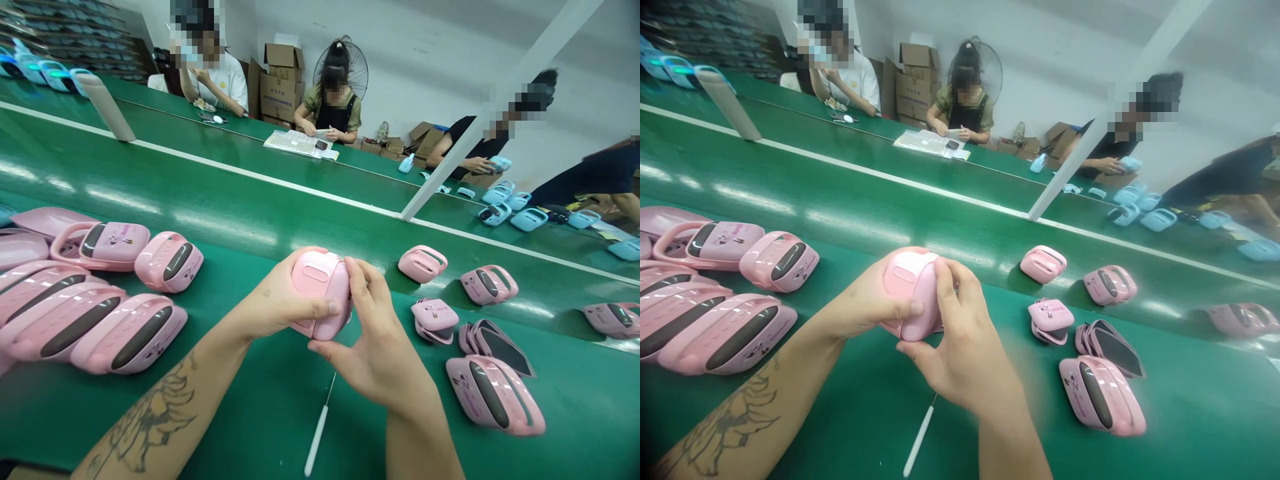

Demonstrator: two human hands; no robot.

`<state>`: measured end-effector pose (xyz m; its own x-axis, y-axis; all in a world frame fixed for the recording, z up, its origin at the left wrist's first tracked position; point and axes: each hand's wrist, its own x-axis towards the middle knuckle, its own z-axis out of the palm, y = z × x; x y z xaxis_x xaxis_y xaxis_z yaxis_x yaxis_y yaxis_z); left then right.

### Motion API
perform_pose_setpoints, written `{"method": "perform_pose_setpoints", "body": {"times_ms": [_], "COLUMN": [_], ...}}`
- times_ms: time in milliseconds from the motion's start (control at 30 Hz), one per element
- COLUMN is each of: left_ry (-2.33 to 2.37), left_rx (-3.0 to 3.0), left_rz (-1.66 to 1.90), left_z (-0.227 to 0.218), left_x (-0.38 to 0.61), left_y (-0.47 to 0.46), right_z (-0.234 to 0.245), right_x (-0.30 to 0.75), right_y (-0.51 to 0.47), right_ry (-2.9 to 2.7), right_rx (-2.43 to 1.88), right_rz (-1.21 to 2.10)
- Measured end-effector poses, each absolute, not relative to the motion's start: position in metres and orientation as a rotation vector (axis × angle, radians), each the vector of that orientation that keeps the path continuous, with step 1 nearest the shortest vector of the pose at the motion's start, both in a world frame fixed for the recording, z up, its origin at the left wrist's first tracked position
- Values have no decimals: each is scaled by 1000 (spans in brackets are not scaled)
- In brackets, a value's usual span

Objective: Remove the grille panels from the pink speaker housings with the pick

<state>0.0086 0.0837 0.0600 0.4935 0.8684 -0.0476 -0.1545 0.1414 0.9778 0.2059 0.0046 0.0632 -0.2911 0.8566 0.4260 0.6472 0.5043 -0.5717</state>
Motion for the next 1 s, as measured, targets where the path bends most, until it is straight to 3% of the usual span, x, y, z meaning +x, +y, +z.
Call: {"method": "perform_pose_setpoints", "body": {"times_ms": [467,1000], "left_ry": [759,668], "left_rx": [1291,1151], "left_rz": [868,884], "left_z": [67,64], "left_x": [8,16], "left_y": [78,74], "right_z": [71,72], "right_x": [204,205], "right_y": [-5,-5], "right_ry": [-2074,-2022], "right_rx": [-1258,-1212], "right_rz": [218,392]}}
